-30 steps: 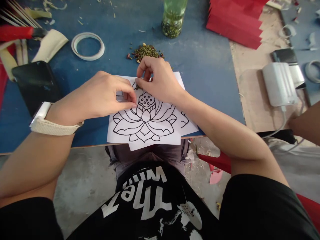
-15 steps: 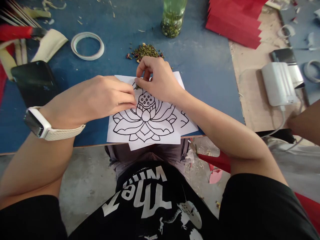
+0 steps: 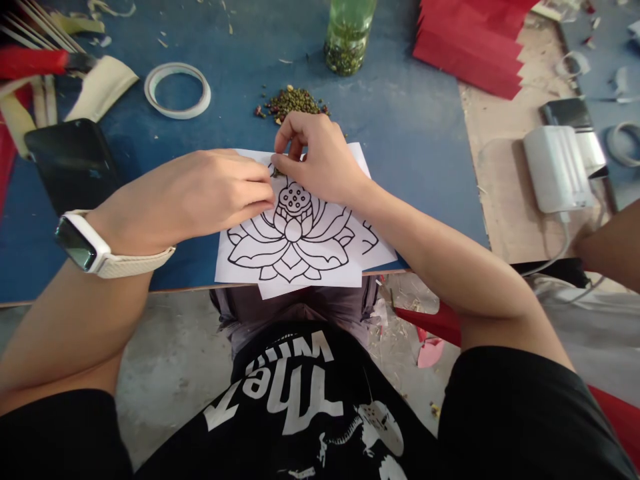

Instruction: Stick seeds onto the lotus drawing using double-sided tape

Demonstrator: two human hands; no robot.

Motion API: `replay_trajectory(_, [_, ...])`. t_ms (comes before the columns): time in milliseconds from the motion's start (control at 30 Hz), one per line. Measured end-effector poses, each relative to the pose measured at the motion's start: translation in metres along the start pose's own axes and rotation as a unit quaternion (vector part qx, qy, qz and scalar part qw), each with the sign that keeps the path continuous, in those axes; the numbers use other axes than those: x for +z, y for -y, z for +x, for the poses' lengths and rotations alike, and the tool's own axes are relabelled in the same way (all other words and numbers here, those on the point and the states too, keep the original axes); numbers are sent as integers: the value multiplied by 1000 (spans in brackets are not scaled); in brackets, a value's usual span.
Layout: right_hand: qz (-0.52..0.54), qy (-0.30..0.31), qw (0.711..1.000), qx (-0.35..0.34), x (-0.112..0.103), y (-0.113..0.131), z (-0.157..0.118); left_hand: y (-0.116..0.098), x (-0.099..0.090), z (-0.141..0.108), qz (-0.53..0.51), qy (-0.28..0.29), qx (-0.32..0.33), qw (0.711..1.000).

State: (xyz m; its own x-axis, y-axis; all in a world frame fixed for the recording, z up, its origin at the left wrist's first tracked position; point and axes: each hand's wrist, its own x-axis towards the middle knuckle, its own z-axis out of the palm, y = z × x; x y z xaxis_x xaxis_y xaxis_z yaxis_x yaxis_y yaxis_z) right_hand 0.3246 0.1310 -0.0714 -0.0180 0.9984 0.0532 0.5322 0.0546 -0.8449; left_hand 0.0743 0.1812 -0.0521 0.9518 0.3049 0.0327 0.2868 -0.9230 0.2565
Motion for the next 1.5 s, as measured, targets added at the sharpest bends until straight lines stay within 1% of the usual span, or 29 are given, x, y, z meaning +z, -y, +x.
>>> replay_trajectory(233, [-1,-3,1000,-2,1,0,1,9,8,-3,-17,-23,0,1000])
replay_trajectory(333, [-3,1,1000,-2,0,2,0,5,5,-3,3,-28,1,1000])
replay_trajectory(467, [2,6,1000,-5,-1,3,-1,-4,-3,-1,7,-16,-6,1000])
replay_trajectory(600, [-5,4,1000,-3,0,1,0,-7,-3,0,8,-11,4,1000])
replay_trajectory(700, [-7,-2,1000,-17,2,-1,1,-4,0,2,14,-23,4,1000])
replay_trajectory(833, [-15,-2,1000,-19,3,-2,2,6,4,3,2,-46,-11,999])
replay_trajectory(967, [-3,3,1000,-7,3,-1,2,13,-2,0,-50,-23,5,998])
replay_trajectory(1167, [-9,11,1000,-14,3,-2,2,2,-18,-1,-47,1,43,998])
replay_trajectory(1367, [-4,6,999,-40,6,-3,3,-4,-16,3,-12,12,43,999])
replay_trajectory(1500, [6,10,999,-38,8,-5,5,-5,-12,4,-7,15,30,999])
